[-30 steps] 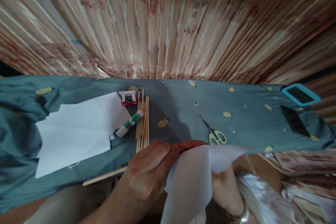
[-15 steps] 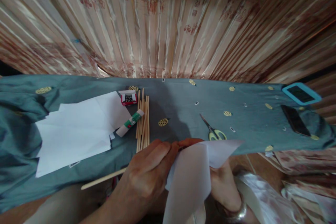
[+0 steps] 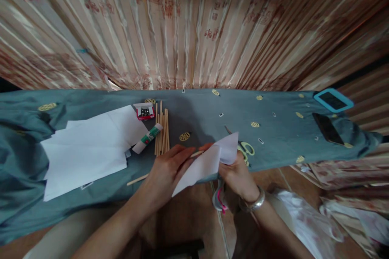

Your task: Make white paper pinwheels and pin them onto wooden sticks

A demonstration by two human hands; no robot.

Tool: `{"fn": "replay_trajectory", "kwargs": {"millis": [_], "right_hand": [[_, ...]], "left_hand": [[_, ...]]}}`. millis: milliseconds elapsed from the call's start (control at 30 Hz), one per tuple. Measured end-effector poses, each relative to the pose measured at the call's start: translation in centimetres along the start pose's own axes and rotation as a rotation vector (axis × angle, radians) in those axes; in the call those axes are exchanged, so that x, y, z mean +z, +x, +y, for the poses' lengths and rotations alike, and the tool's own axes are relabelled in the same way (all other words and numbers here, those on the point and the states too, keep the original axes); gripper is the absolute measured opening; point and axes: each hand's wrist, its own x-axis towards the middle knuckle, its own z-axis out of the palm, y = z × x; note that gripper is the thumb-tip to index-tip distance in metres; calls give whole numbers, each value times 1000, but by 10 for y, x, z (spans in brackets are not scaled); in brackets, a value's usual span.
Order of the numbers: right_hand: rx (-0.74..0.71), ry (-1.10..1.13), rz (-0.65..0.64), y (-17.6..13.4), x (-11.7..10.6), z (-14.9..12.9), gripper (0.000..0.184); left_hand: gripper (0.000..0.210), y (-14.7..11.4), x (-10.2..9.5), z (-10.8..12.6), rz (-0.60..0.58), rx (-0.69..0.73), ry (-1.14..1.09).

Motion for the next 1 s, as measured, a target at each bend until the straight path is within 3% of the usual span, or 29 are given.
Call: {"fn": "replay_trajectory", "kwargs": {"millis": [400,733,1000], "right_hand": [[51,-64,-28,0,-5,3,36],[74,-52,-13,2,-3,1,35],[61,-40,2,1,-3,0,36]], "left_hand": [[30,-1,-3,2,-70,-129,-199],[32,-2,-2,4,-60,-186,-188],[29,-3,-2,6,-16,-99,-200]]}}
